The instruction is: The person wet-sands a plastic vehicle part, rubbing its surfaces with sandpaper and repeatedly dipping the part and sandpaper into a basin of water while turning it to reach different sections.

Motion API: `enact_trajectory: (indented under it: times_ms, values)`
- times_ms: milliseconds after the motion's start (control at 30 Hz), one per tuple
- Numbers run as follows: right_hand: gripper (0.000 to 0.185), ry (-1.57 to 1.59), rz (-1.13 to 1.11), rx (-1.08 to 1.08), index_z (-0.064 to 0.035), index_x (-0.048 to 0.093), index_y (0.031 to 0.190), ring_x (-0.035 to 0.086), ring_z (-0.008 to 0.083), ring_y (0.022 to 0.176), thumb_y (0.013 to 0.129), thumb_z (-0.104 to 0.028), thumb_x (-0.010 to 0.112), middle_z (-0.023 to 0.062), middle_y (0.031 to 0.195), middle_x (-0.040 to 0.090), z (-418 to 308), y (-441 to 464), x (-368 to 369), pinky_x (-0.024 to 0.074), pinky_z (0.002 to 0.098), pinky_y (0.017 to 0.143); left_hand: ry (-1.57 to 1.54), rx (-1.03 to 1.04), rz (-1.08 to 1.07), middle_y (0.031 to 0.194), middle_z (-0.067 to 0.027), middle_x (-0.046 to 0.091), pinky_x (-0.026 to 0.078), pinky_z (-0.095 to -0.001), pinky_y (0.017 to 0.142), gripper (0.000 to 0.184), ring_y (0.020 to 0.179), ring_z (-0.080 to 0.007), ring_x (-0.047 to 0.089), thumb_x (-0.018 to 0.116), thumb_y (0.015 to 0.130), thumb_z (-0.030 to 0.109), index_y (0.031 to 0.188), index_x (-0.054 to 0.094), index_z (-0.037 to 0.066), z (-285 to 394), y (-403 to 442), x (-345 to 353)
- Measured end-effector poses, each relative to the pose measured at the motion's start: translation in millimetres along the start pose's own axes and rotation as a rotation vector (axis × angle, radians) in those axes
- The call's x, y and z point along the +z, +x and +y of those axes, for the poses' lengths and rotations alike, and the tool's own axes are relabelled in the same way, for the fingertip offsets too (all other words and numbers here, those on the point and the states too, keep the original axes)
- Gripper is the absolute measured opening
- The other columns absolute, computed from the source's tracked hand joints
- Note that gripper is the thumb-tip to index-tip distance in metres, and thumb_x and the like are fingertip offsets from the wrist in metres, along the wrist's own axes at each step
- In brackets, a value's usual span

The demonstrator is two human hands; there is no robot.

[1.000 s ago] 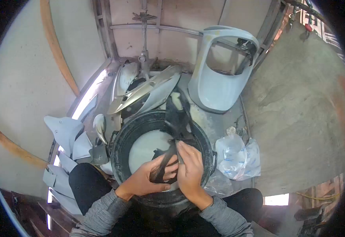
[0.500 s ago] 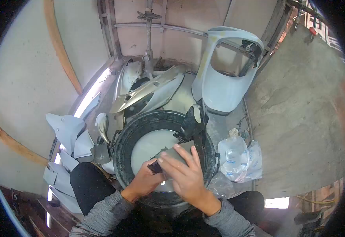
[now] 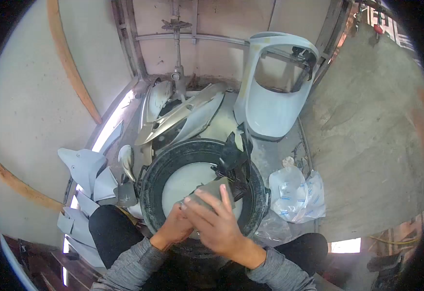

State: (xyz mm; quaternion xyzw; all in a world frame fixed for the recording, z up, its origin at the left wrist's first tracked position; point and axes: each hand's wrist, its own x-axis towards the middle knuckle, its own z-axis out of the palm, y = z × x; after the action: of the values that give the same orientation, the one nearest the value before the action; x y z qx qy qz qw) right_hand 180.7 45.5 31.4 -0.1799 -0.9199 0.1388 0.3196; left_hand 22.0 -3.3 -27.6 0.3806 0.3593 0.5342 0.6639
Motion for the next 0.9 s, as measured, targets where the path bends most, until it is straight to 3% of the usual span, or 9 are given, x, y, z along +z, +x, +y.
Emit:
enact_trajectory:
  times_ms: [67, 133, 267, 300, 400, 500, 633, 767, 900]
  values:
    - [0.052, -0.023, 0.024, -0.018, -0.0065, 0.071, 0.117, 0.054, 0.0381, 0.126, 0.071, 0.008, 0.052, 0.0119, 0.123, 0.068, 16, 1, -3, 0.0272, 0.0633, 0.112, -0.109, -0.041, 0.034, 0.146, -0.0112, 0.049, 0.042, -0.0325, 0.107, 0.070, 0.135, -0.0187, 0.046, 0.060, 0.088, -0.006, 0.152, 0.033, -0.003, -2, -1, 4]
    - [0.053, -0.122, 0.097, 0.156, -0.0077, 0.071, 0.118, 0.055, 0.0368, 0.125, 0.071, 0.006, 0.053, 0.0112, 0.122, 0.069, 40, 3, -11, 0.0253, 0.0630, 0.114, -0.193, 0.129, 0.024, 0.134, -0.0080, 0.057, 0.044, -0.0316, 0.104, 0.060, 0.123, -0.0158, 0.053, 0.060, 0.088, -0.005, 0.146, 0.042, -0.003, 13, 3, 17]
    - [0.044, -0.021, 0.025, 0.033, -0.0095, 0.073, 0.115, 0.055, 0.0353, 0.124, 0.079, 0.006, 0.053, 0.0088, 0.122, 0.069, 3, 1, 0, 0.0254, 0.0624, 0.115, -0.136, 0.068, 0.001, 0.144, -0.0115, 0.051, 0.041, -0.0320, 0.108, 0.069, 0.132, -0.0174, 0.048, 0.059, 0.087, -0.006, 0.152, 0.034, -0.003, -4, 4, 1]
    - [0.040, -0.075, 0.065, -0.007, -0.0104, 0.072, 0.116, 0.055, 0.0327, 0.123, 0.077, -0.007, 0.066, 0.0054, 0.126, 0.067, 24, -6, 6, 0.0224, 0.0670, 0.113, -0.069, 0.004, 0.007, 0.144, -0.0115, 0.051, 0.040, -0.0313, 0.108, 0.070, 0.131, -0.0170, 0.048, 0.060, 0.086, -0.006, 0.152, 0.034, -0.003, -5, 5, -2]
    - [0.039, -0.203, 0.112, 0.154, -0.0112, 0.072, 0.116, 0.055, 0.0325, 0.122, 0.078, -0.006, 0.065, 0.0044, 0.125, 0.067, 52, 0, -3, 0.0225, 0.0669, 0.113, -0.180, 0.144, 0.044, 0.134, -0.0068, 0.056, 0.043, -0.0279, 0.102, 0.066, 0.122, -0.0126, 0.052, 0.061, 0.086, -0.004, 0.148, 0.040, -0.002, 8, 7, 14]
    - [0.039, -0.060, 0.060, 0.021, -0.0096, 0.071, 0.116, 0.056, 0.0331, 0.118, 0.078, -0.004, 0.063, 0.0058, 0.123, 0.068, 5, -3, 7, 0.0235, 0.0658, 0.113, -0.149, 0.107, 0.014, 0.139, -0.0074, 0.054, 0.042, -0.0278, 0.104, 0.069, 0.124, -0.0121, 0.050, 0.060, 0.085, -0.007, 0.150, 0.037, -0.003, -4, 4, 2]
    - [0.037, -0.207, 0.120, 0.184, -0.0090, 0.072, 0.115, 0.057, 0.0311, 0.119, 0.079, -0.005, 0.062, 0.0037, 0.126, 0.067, 52, 3, -7, 0.0221, 0.0655, 0.114, -0.138, 0.115, 0.007, 0.138, -0.0061, 0.054, 0.043, -0.0258, 0.100, 0.069, 0.119, -0.0090, 0.051, 0.059, 0.086, -0.007, 0.151, 0.037, -0.002, 6, 6, 11]
    - [0.039, -0.050, 0.042, 0.033, -0.0084, 0.072, 0.115, 0.056, 0.0322, 0.119, 0.079, -0.002, 0.060, 0.0048, 0.122, 0.069, 1, 0, 3, 0.0248, 0.0661, 0.110, -0.084, 0.070, 0.011, 0.138, -0.0061, 0.054, 0.045, -0.0260, 0.099, 0.067, 0.116, -0.0086, 0.052, 0.058, 0.087, -0.009, 0.151, 0.037, -0.002, -6, 3, -2]
    - [0.034, -0.244, 0.148, 0.190, -0.0100, 0.073, 0.112, 0.057, 0.0308, 0.118, 0.080, -0.006, 0.061, 0.0025, 0.123, 0.068, 54, 3, -5, 0.0261, 0.0690, 0.108, -0.131, 0.128, -0.010, 0.137, -0.0069, 0.055, 0.045, -0.0273, 0.100, 0.065, 0.116, -0.0101, 0.053, 0.059, 0.087, -0.008, 0.149, 0.040, -0.003, 10, 5, 14]
